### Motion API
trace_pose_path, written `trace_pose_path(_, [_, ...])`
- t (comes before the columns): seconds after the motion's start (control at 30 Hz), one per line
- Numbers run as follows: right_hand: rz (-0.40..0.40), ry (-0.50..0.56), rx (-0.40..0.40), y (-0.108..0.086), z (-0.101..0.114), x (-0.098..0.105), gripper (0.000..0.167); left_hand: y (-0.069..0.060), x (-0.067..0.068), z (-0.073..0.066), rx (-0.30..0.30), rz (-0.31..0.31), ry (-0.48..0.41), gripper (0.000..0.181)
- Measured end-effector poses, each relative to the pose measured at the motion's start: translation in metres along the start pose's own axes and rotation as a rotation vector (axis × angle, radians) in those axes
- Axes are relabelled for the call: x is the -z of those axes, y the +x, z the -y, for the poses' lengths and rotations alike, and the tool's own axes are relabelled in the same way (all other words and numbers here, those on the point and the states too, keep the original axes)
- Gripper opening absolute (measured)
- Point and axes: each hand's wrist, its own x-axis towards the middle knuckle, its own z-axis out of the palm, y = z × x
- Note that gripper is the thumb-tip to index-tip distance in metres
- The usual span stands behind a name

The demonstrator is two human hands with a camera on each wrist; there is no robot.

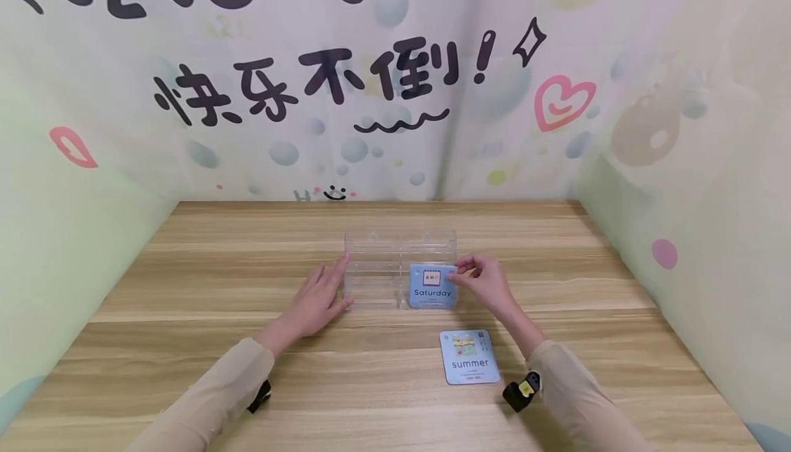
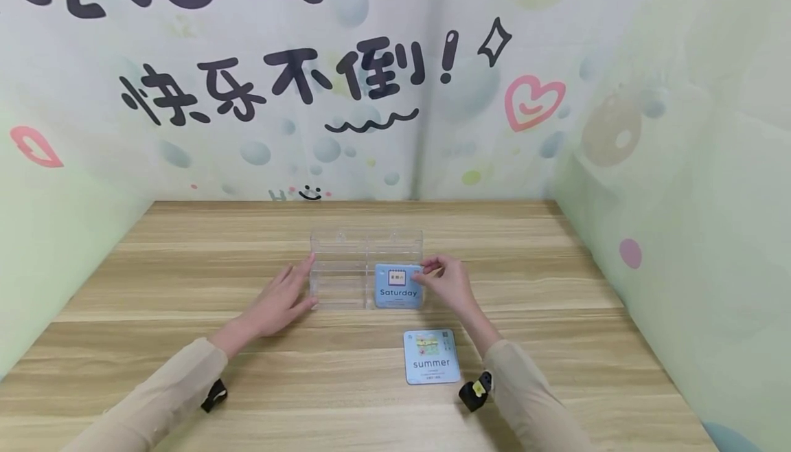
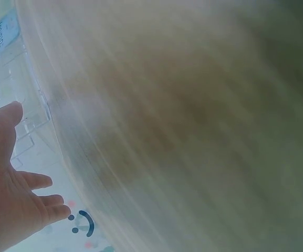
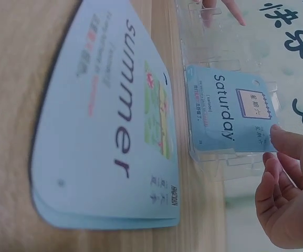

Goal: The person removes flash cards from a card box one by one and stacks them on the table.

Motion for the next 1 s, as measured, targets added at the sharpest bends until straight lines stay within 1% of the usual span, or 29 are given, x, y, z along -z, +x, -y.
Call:
trace_pose_path(0.13, [-0.007,0.031,-0.007,0.0005,-0.0010,-0.0018,0.024,-0.0002,0.0007,-0.0007,0.007,0.001,0.001,0.078])
trace_pose_path(0.47, [0.005,0.053,-0.009,0.0022,-0.0033,-0.0048,0.025,0.0005,-0.0002,-0.0004,0.010,0.000,0.014,0.079])
trace_pose_path(0.8, [0.005,0.027,-0.027,0.0031,-0.0033,-0.0046,0.021,0.0003,0.0005,-0.0010,-0.013,-0.013,0.022,0.079])
trace_pose_path(1.0, [0.005,0.016,0.000,0.0048,-0.0033,-0.0031,0.018,0.0000,0.0009,-0.0010,-0.022,-0.017,0.029,0.079])
